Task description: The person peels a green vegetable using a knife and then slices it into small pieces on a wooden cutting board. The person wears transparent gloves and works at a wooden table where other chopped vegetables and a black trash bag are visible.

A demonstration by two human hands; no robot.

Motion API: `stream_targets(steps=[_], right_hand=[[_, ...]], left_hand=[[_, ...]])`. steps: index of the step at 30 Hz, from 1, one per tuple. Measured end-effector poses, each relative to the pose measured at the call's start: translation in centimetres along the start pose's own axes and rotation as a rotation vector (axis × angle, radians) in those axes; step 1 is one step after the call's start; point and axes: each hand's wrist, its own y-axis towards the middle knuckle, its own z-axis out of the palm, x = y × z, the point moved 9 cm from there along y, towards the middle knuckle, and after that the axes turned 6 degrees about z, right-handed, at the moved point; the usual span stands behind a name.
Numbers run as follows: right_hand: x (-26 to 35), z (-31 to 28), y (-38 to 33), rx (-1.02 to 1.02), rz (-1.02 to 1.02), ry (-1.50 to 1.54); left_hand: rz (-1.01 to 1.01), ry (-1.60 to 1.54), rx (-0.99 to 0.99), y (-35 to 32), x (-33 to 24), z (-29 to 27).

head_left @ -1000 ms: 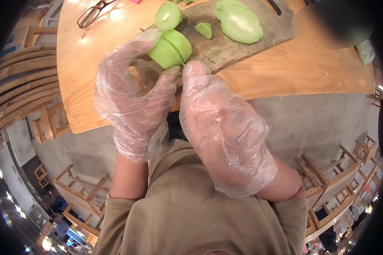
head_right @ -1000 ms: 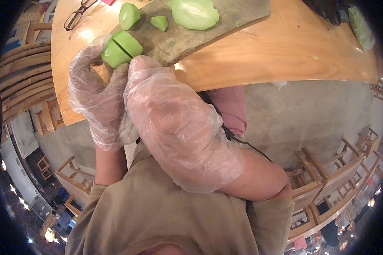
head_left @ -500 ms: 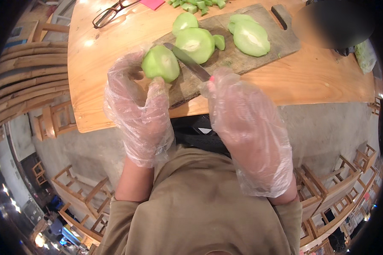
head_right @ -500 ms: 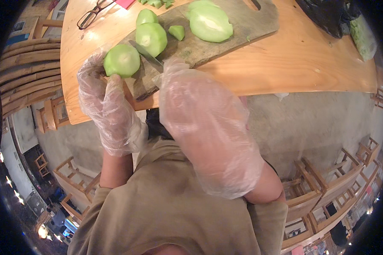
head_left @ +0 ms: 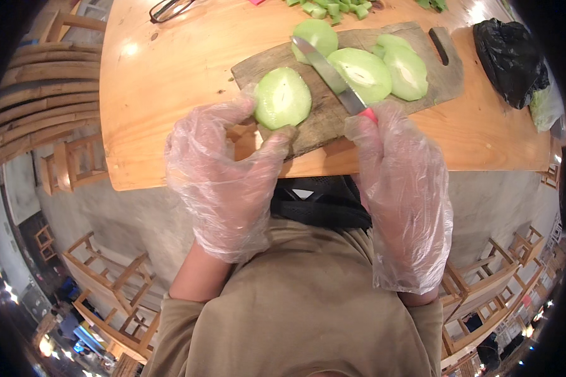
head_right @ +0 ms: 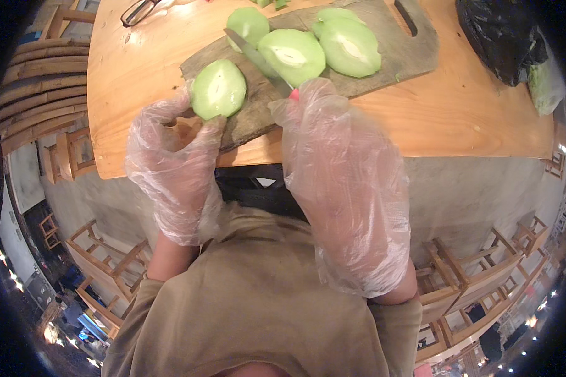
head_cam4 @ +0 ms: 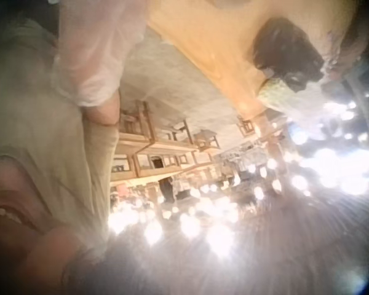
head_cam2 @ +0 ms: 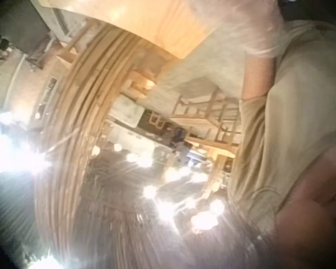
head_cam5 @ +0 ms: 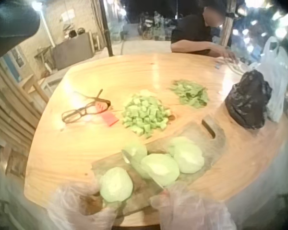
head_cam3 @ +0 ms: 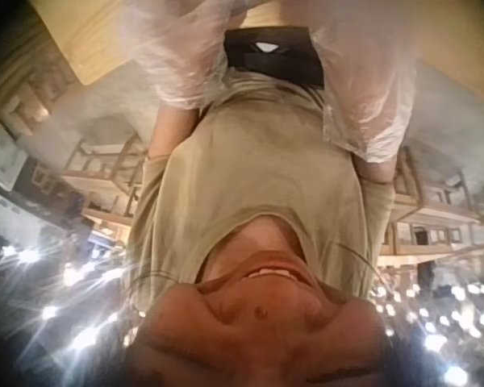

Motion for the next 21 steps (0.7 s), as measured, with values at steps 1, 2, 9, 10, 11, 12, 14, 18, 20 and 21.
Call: stream_targets(steps=[1,2,9,10,11,12,14,18,20,21], right_hand=[[0.0,0.0,0.3,0.023,0.053,-0.003],[0.0,-0.1,0.6,0.047,0.104,-0.005],[-0.1,0.1,-1.2,0.113,0.143,-0.102],[0.0,0.1,-1.4,0.119,0.136,-0.130],[-0.1,0.1,-1.7,0.120,0.154,-0.167],[-0.2,0.1,-1.9,0.122,0.173,-0.204],[-0.2,0.3,-2.0,0.143,0.180,-0.196],[0.2,0.8,-1.4,0.188,0.139,-0.074],[0.7,1.0,-1.0,0.187,0.120,-0.042],[0.9,1.0,-0.9,0.185,0.109,-0.025]], left_hand=[[-0.014,-0.003,0.005,-0.1,-0.1,0.0],[-0.027,-0.003,0.009,-0.1,-0.1,0.0],[-0.106,-0.167,0.021,-0.9,0.6,0.3],[-0.129,-0.134,0.021,-0.5,0.3,-0.2],[-0.148,-0.099,0.020,-0.4,0.2,-0.5],[-0.127,-0.087,0.059,-0.3,0.3,-0.3],[-0.082,-0.065,0.133,-0.1,0.4,0.2],[-0.057,-0.064,0.111,0.2,-0.3,-0.1],[-0.036,-0.119,0.075,0.2,-0.7,-0.5],[-0.066,-0.155,0.067,0.1,-0.7,-0.5]])
